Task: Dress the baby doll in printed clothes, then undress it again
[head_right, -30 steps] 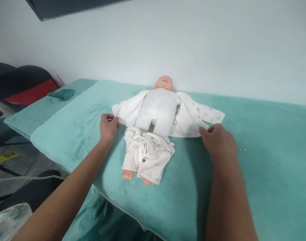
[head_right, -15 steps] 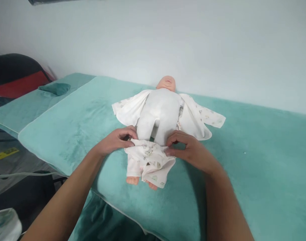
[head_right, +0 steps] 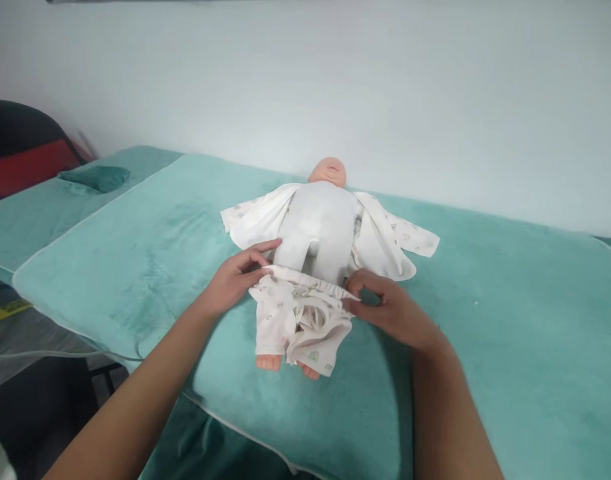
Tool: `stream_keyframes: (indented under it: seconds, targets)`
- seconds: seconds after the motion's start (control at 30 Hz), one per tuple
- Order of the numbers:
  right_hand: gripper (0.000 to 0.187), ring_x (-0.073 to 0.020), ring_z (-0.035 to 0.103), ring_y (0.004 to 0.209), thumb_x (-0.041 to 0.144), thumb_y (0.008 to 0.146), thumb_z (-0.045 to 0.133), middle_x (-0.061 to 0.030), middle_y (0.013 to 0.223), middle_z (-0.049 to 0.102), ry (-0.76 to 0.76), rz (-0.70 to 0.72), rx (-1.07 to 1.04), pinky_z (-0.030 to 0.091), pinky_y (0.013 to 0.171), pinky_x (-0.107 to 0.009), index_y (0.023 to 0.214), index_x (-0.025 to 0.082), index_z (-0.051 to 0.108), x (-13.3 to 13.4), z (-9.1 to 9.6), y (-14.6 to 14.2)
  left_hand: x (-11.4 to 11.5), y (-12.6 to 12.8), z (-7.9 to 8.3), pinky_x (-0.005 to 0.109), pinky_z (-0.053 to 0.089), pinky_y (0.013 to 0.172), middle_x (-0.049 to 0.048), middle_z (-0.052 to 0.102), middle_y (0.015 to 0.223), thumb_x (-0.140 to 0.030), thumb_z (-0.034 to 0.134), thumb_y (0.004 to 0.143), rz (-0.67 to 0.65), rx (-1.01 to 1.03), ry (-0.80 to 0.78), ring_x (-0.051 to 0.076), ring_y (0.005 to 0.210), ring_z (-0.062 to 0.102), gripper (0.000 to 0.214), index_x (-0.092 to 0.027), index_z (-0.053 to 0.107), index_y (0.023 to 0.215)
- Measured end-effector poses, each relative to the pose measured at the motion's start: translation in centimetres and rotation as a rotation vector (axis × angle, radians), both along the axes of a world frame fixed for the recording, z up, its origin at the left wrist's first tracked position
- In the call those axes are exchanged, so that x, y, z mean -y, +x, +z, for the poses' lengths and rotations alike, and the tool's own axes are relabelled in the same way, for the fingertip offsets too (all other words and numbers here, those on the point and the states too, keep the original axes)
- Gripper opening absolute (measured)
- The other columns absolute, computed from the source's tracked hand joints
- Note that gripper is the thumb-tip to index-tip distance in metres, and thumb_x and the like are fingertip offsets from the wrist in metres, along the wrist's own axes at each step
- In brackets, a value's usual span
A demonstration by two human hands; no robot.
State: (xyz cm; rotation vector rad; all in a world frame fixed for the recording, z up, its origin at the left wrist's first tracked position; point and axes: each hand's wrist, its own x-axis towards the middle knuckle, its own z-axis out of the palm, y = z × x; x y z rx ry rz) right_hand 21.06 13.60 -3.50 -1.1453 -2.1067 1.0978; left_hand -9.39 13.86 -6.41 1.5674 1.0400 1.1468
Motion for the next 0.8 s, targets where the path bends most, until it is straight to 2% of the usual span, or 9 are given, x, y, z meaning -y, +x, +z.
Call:
stream_keyframes:
  seconds: [0.13,0.2,0.27,0.37,0.47,0.53,0.63,0.73,0.8]
  targets:
    - [0.025,-0.0219,0.059,0.094,0.036,0.089,0.058,-0.0062,0.1,0.062,0.376,-0.231,-0.022,0.046,0.083,-0.036,0.072,0.023,0.046,-1.0,-1.0,-1.7,-1.1,1.3,0.1,0.034,0.045,0.09,0.0113,0.047,0.151,-0.031,0.055,0.091,0.02,-0.042,0.009,0.024,0.124,0.057,0.013,-0.021,0.052,0.085]
    - [0.022,-0.0255,0.058,0.11,0.033,0.089,0.057,-0.0097,0.118,0.061,0.544,-0.318,0.025,0.044,0.091,-0.041,0.073,0.024,0.045,-1.4,-1.6,-2.5,-1.9,1.7,0.2,0.032,0.045,0.088,0.0111,0.059,0.138,-0.032,0.051,0.093,0.057,-0.062,0.029,0.023,0.119,0.059,0.013,-0.022,0.049,0.086]
    - [0.02,-0.0267,0.057,0.116,0.031,0.089,0.055,-0.0112,0.129,0.059,0.619,-0.357,0.06,0.044,0.091,-0.041,0.075,0.024,0.044,-1.7,-2.0,-3.0,-3.1,2.0,0.3,0.029,0.044,0.083,0.008,0.07,0.113,-0.033,0.049,0.094,0.128,-0.124,0.057,0.021,0.107,0.063,0.013,-0.022,0.048,0.087]
    - [0.021,-0.0241,0.062,0.097,0.031,0.091,0.05,-0.0103,0.122,0.064,0.616,-0.423,0.123,0.045,0.076,-0.036,0.075,0.025,0.039,-2.5,-1.7,-3.3,-5.4,2.7,0.5,0.026,0.039,0.07,-0.0012,0.062,0.076,-0.035,0.052,0.092,0.246,-0.256,0.079,0.017,0.076,0.058,0.014,-0.023,0.048,0.086]
    - [0.024,-0.0194,0.053,0.065,0.035,0.09,0.05,-0.0033,0.08,0.064,0.548,-0.545,0.239,0.037,0.061,-0.032,0.073,0.026,0.037,-4.7,-0.3,-3.2,-7.7,3.9,0.6,0.026,0.035,0.066,-0.0057,0.05,0.063,-0.032,0.05,0.093,0.303,-0.267,0.091,0.014,0.065,0.049,0.012,-0.023,0.046,0.086]
    - [0.026,-0.0173,0.042,0.056,0.035,0.087,0.053,0.0025,0.06,0.048,0.502,-0.598,0.271,0.031,0.056,-0.031,0.07,0.026,0.036,-6.8,0.7,-3.3,-8.6,4.7,0.5,0.026,0.035,0.066,-0.0063,0.046,0.062,-0.03,0.048,0.094,0.327,-0.233,0.101,0.014,0.064,0.047,0.011,-0.023,0.045,0.086]
    - [0.026,-0.0156,0.039,0.058,0.033,0.085,0.055,0.0047,0.06,0.038,0.446,-0.627,0.143,0.031,0.057,-0.029,0.068,0.025,0.036,-9.5,0.9,-3.7,-9.0,5.2,0.2,0.026,0.035,0.065,-0.0061,0.045,0.062,-0.033,0.052,0.093,0.33,-0.191,0.082,0.013,0.064,0.046,0.014,-0.022,0.047,0.084]
    - [0.025,-0.0147,0.041,0.06,0.039,0.084,0.057,0.005,0.063,0.041,0.376,-0.673,-0.02,0.036,0.058,-0.029,0.071,0.025,0.041,-10.5,-0.4,-3.8,-8.9,4.9,0.0,0.025,0.038,0.066,-0.0032,0.05,0.071,-0.036,0.062,0.087,0.276,-0.166,0.084,0.013,0.068,0.048,0.017,-0.021,0.054,0.085]
    - [0.024,-0.0166,0.052,0.07,0.044,0.083,0.06,0.0016,0.075,0.054,0.403,-0.63,-0.066,0.043,0.064,-0.03,0.076,0.025,0.047,-10.5,-1.3,-3.6,-8.8,4.5,0.1,0.026,0.043,0.075,0.0028,0.058,0.093,-0.035,0.067,0.083,0.236,-0.163,0.149,0.015,0.085,0.054,0.018,-0.02,0.057,0.084]
